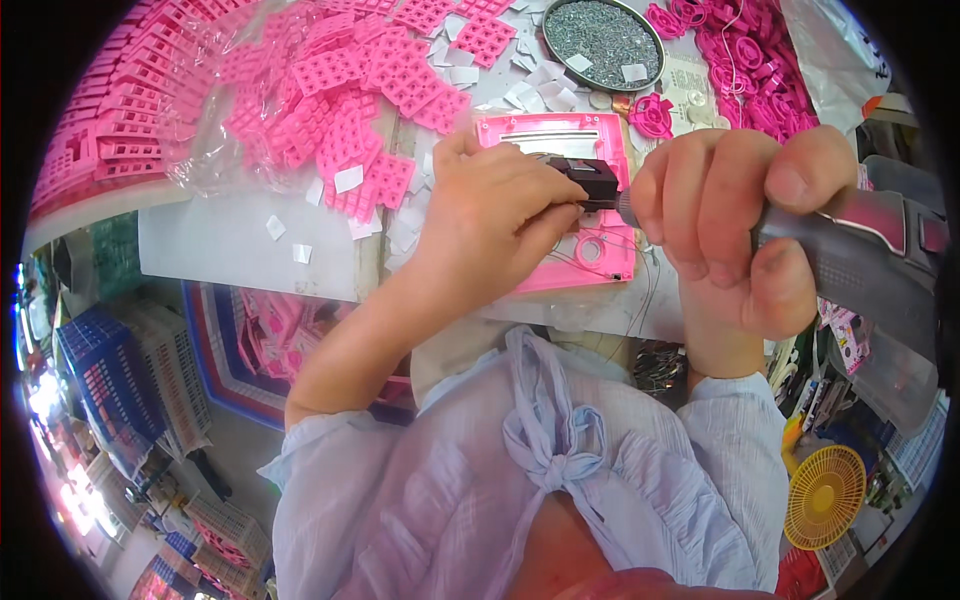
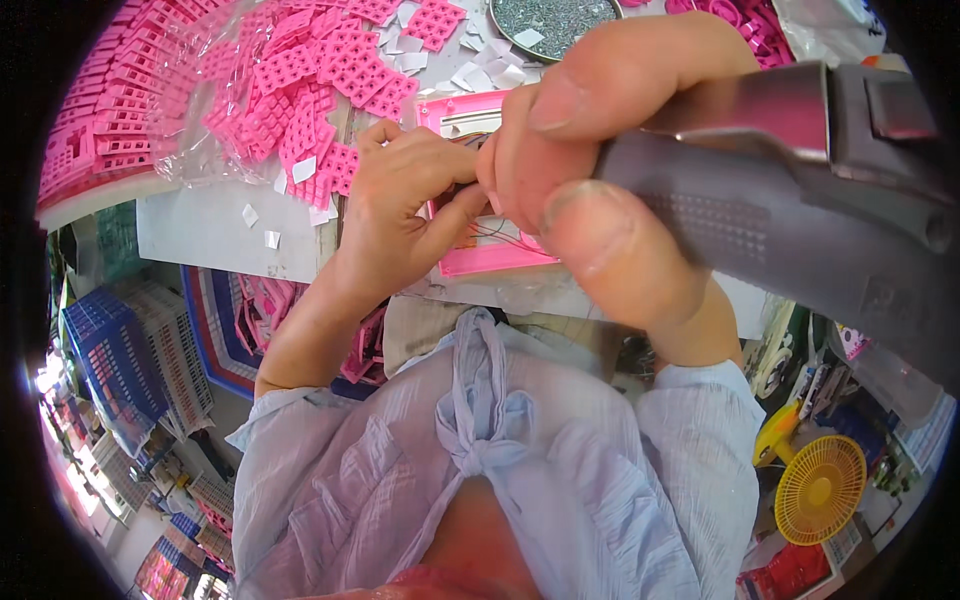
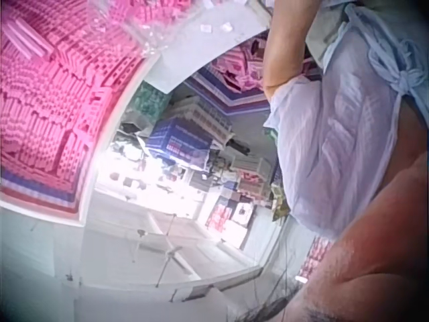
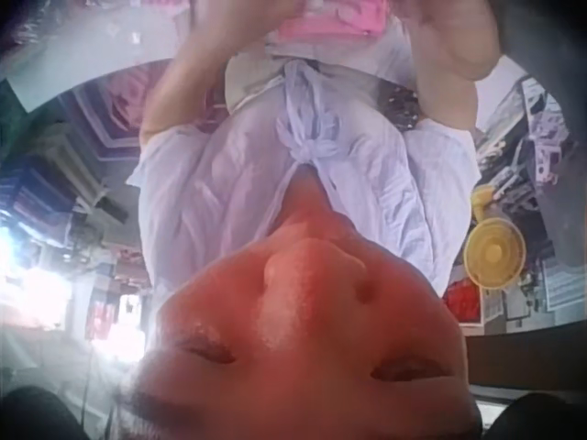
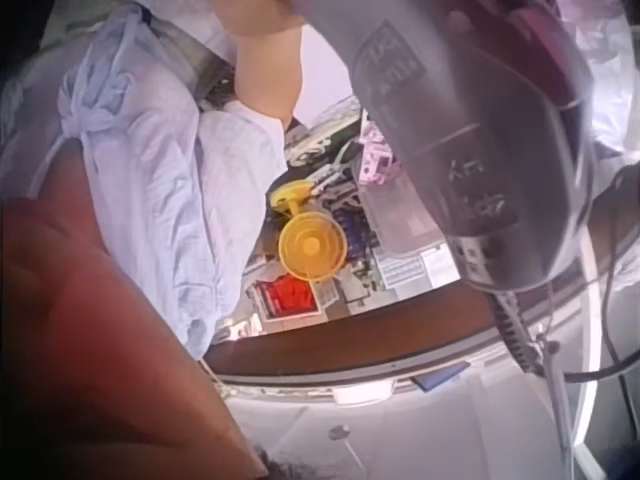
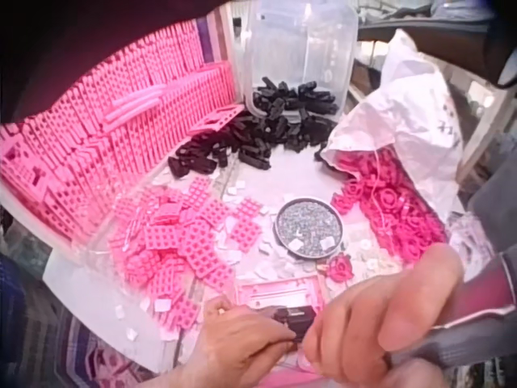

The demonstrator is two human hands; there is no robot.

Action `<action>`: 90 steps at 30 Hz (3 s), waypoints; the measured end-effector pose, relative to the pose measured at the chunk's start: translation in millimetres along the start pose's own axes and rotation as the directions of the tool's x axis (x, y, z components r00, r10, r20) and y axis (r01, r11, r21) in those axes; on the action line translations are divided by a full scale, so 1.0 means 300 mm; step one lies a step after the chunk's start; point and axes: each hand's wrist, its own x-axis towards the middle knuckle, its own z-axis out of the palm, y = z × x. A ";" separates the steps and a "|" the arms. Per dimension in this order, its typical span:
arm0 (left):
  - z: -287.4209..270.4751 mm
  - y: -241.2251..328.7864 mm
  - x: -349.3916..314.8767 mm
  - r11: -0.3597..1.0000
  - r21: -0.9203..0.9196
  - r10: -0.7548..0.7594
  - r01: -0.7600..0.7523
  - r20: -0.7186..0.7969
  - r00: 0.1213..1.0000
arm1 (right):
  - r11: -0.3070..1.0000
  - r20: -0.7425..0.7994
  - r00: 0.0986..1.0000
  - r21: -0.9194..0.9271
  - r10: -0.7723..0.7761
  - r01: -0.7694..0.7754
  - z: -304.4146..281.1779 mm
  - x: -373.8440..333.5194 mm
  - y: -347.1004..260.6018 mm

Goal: Assembling a toy vending machine by gluing electronic components and plastic parts.

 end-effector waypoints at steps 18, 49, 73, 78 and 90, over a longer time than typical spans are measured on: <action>0.019 -0.095 -0.105 0.952 0.307 0.046 -0.019 -0.078 0.996 | 0.981 -0.279 0.960 -0.188 -0.004 -0.050 0.053 -0.017 0.163; 0.071 -0.154 -0.131 0.983 0.078 -0.141 0.165 -0.250 0.958 | 0.394 -0.193 0.848 -0.819 0.494 -0.416 -0.088 -0.134 0.140; -0.059 -0.081 0.020 0.930 0.323 -0.238 0.176 0.165 0.957 | 0.211 -0.051 0.948 -0.970 0.313 -0.121 -0.102 -0.054 0.075; 0.014 -0.291 0.381 0.957 0.267 -0.129 0.111 0.050 0.990 | -0.007 -0.132 0.857 -0.988 -0.499 -0.156 -0.231 0.002 -0.176; 0.237 -0.436 0.573 0.708 0.679 -0.051 -0.195 0.324 0.945 | 0.912 -0.640 0.756 -0.380 -0.138 -0.155 -0.172 0.089 -0.035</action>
